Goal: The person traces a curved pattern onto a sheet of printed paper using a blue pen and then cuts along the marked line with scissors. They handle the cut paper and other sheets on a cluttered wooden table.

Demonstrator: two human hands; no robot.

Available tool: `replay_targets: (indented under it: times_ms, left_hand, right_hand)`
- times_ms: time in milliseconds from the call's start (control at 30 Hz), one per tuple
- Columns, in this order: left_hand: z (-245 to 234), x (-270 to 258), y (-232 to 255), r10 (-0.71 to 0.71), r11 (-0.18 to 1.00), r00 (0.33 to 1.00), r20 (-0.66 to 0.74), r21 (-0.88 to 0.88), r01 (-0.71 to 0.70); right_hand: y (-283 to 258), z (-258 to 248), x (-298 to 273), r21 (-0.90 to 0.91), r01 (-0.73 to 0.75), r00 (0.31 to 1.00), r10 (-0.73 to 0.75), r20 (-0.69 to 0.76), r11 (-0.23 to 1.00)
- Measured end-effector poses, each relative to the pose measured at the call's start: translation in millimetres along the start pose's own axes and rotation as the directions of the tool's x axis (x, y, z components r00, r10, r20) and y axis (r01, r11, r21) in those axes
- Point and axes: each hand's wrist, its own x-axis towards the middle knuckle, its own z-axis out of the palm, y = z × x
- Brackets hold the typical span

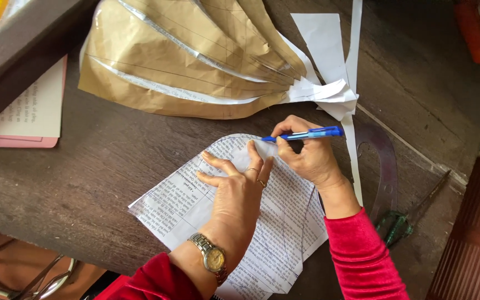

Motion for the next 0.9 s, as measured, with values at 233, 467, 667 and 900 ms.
replay_targets:
  times_ms: [233, 467, 667, 900]
  left_hand:
    - [0, 4, 0, 0.009, 0.999, 1.0, 0.011, 0.039, -0.01]
    - [-5, 1, -2, 0.009, 1.0, 1.0, 0.015, 0.025, -0.009]
    - [-1, 2, 4, -0.01, 0.997, 1.0, -0.004, 0.079, 0.011]
    - [5, 11, 15, 0.041, 0.987, 0.997, -0.067, 0.16, -0.03]
  right_hand:
    - [-1, -4, -3, 0.053, -0.055, 0.998, 0.055, -0.001, 0.997]
    - [0, -6, -4, 0.019, -0.018, 1.0, 0.018, -0.009, 1.0]
    - [1, -18, -17, -0.007, -0.087, 0.996, 0.087, -0.034, 0.996]
    - [-9, -9, -23, 0.243, -0.226, 0.967, 0.248, -0.062, 0.943]
